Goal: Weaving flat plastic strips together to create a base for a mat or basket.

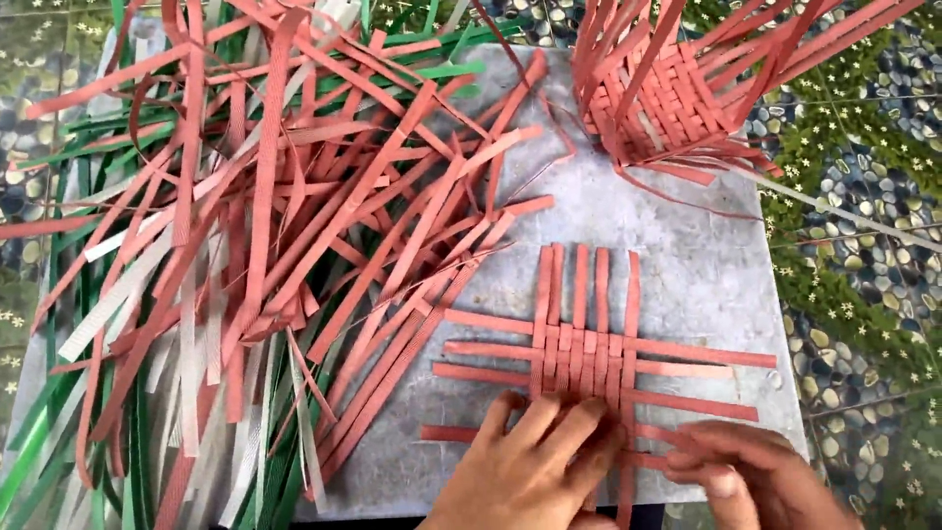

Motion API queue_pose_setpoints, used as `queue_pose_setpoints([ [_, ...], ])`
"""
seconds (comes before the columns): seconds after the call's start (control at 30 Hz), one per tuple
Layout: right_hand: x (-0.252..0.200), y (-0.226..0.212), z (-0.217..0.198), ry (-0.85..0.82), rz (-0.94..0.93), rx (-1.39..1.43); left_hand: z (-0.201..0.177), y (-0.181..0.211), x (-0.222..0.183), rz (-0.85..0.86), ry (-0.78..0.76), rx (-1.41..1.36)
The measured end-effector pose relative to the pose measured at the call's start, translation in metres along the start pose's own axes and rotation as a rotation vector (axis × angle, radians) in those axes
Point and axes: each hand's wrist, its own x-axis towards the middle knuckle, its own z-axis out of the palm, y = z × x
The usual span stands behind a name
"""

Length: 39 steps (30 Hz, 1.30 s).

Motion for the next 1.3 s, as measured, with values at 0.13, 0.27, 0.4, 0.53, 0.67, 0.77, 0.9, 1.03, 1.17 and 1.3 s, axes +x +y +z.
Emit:
queue_pose_setpoints([
  [0.13, 0.0, -0.025, 0.018, 0.042, -0.098, -0.077, -0.006, -0.007, 0.0, -0.014, -0.016, -0.085],
  [0.27, 0.013, -0.003, 0.018, -0.064, -0.014, 0.063, -0.014, -0.015, 0.006, -0.079, -0.16, -0.256],
  [0.4, 0.021, 0.007, 0.017, -0.177, 0.18, 0.072, -0.016, -0.016, 0.009, -0.132, -0.21, -0.246],
  [0.53, 0.025, 0.007, 0.02, -0.188, -0.112, -0.363, -0.013, -0.016, 0.006, -0.124, -0.197, -0.136],
  [0.67, 0.025, 0.007, 0.023, -0.235, 0.032, -0.401, -0.01, -0.013, 0.006, -0.158, -0.16, -0.072],
  [0.77, 0.026, 0.015, 0.026, -0.24, 0.005, -0.427, -0.012, -0.013, 0.009, -0.187, -0.146, -0.142],
  [0.9, 0.026, 0.014, 0.03, -0.217, -0.164, -0.387, -0.012, -0.016, 0.009, -0.197, -0.135, -0.166],
  [1.03, 0.023, 0.007, 0.036, -0.126, -0.167, -0.367, -0.012, -0.016, 0.009, -0.21, -0.124, -0.179],
  [1.17, 0.025, 0.007, 0.038, -0.133, -0.23, -0.34, -0.014, -0.016, 0.011, -0.22, -0.117, -0.192],
  [1.3, 0.03, 0.009, 0.032, -0.222, -0.179, -0.403, -0.015, -0.016, 0.011, -0.229, -0.117, -0.208],
])
